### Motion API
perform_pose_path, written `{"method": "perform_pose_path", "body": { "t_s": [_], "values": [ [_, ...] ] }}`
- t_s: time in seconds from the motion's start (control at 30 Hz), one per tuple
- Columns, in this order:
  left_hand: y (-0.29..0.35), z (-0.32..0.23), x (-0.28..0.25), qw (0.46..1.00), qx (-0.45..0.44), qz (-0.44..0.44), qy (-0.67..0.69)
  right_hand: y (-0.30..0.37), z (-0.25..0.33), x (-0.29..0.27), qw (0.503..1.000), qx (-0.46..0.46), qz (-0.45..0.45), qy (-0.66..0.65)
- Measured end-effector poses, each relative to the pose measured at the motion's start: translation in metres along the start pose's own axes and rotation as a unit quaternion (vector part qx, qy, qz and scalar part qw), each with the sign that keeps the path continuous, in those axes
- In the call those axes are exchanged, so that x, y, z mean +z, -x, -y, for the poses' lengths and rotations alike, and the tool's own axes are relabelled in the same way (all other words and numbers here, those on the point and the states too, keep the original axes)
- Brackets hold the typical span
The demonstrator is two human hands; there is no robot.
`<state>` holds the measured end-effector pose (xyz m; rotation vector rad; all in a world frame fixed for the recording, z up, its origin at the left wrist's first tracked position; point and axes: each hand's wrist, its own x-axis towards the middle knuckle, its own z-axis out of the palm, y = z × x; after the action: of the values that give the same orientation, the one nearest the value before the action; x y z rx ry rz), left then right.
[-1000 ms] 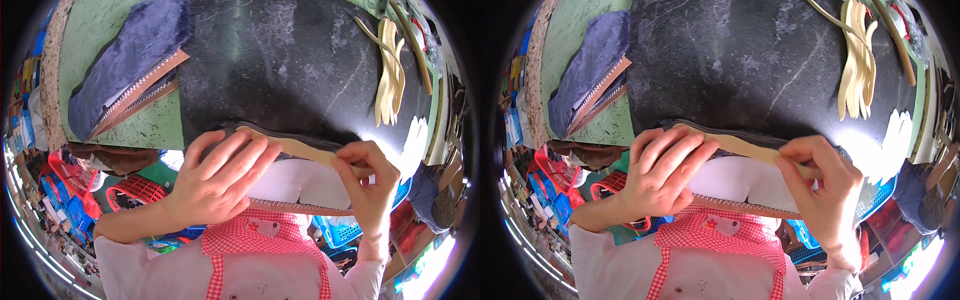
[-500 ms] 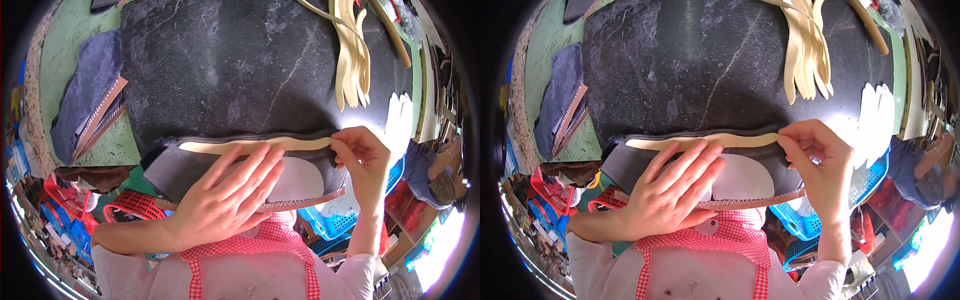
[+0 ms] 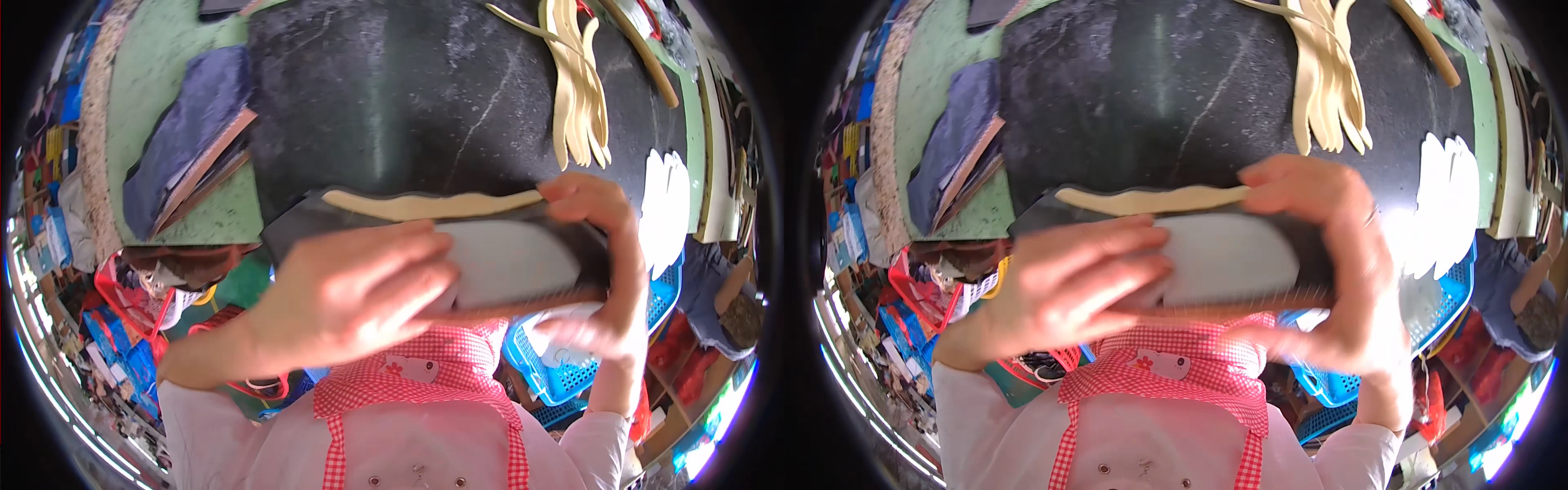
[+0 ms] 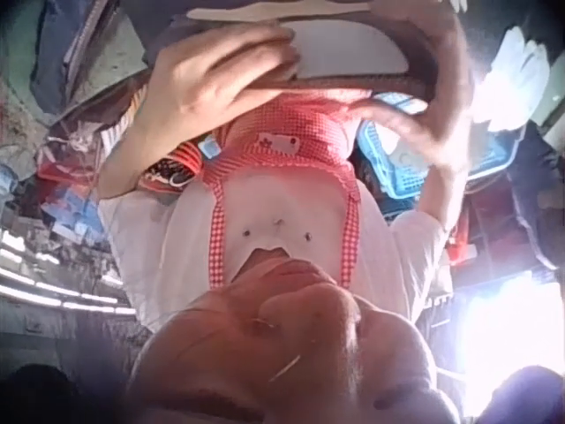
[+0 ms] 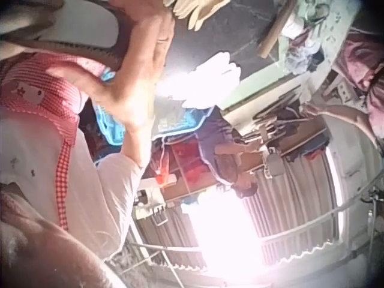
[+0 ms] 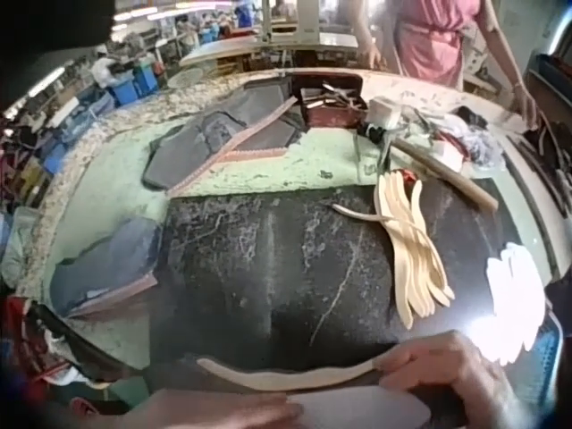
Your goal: Assemble shoe upper components by manually inserting linings and applying reinforcement strips.
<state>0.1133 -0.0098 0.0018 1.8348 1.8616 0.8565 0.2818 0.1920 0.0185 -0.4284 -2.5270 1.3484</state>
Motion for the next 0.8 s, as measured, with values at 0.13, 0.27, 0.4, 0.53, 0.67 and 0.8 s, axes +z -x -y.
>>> {"method": "perform_pose_path", "body": {
  "t_s": [0.13, 0.27, 0.4, 0.53, 0.67, 0.8],
  "values": [
    [-0.025, 0.009, -0.054, 0.991, -0.111, 0.060, 0.042, -0.015, 0.011, -0.003, 0.992, 0.069, 0.096, -0.041],
    [-0.043, 0.019, -0.083, 0.923, -0.177, 0.222, 0.259, -0.030, 0.013, -0.021, 0.930, 0.218, 0.186, -0.229],
    [-0.045, 0.021, -0.095, 0.931, -0.169, 0.186, 0.264, -0.040, 0.020, -0.023, 0.953, 0.119, 0.183, -0.209],
    [-0.031, -0.005, -0.100, 0.997, 0.037, -0.059, -0.031, -0.048, 0.052, -0.031, 0.931, -0.309, -0.064, 0.185],
    [0.007, 0.005, -0.017, 0.970, 0.116, -0.065, -0.204, -0.012, 0.008, -0.001, 0.947, -0.258, 0.089, 0.172],
    [0.037, 0.007, 0.028, 0.979, 0.047, -0.004, -0.200, -0.007, 0.003, 0.012, 0.981, -0.126, 0.130, 0.069]
  ]
}}
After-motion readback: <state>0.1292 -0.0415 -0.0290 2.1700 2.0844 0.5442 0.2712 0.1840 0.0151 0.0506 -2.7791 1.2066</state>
